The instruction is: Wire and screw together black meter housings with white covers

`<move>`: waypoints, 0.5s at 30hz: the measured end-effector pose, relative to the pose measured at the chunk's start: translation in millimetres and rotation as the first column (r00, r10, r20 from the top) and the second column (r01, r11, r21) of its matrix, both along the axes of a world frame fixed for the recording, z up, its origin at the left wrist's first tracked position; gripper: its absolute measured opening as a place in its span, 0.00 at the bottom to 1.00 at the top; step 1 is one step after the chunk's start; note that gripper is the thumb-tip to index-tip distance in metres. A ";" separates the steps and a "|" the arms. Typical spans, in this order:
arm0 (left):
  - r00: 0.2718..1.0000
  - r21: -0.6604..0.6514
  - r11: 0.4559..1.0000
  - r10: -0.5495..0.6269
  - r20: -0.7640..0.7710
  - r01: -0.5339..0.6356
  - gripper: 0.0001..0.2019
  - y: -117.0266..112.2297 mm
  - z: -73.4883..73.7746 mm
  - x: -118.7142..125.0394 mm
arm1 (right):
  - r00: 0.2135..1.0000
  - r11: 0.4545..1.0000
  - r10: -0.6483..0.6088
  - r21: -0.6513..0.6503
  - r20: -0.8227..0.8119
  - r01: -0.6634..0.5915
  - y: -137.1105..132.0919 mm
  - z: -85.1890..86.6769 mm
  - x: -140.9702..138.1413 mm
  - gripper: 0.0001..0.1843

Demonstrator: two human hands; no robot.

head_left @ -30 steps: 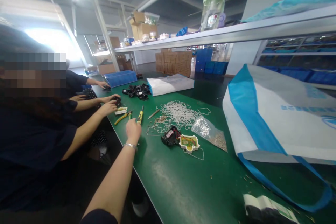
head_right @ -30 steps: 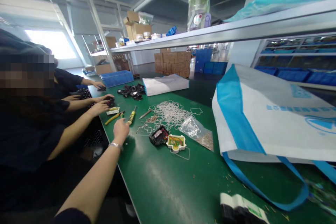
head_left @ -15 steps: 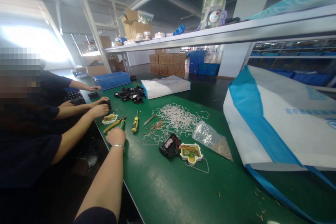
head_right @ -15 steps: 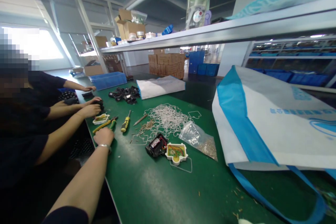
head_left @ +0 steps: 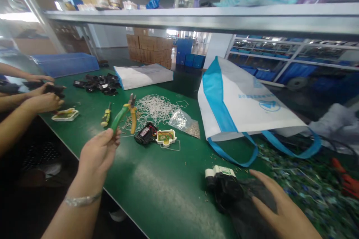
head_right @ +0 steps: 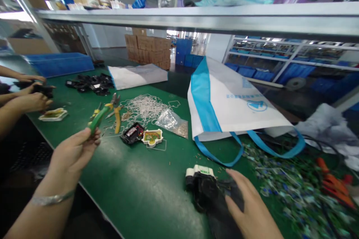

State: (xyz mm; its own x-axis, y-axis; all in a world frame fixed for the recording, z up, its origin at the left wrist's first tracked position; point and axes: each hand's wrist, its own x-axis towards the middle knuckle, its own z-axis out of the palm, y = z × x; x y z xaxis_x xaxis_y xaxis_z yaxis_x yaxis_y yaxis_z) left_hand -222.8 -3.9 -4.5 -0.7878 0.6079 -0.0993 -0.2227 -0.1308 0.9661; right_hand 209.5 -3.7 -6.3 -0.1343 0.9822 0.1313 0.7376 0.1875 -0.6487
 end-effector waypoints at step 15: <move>0.761 0.328 0.694 -0.629 -0.159 0.641 0.22 -85.6 -26.0 319.8 | 0.727 0.996 0.074 0.009 -0.683 -0.093 -74.6 -11.6 -14.1 0.34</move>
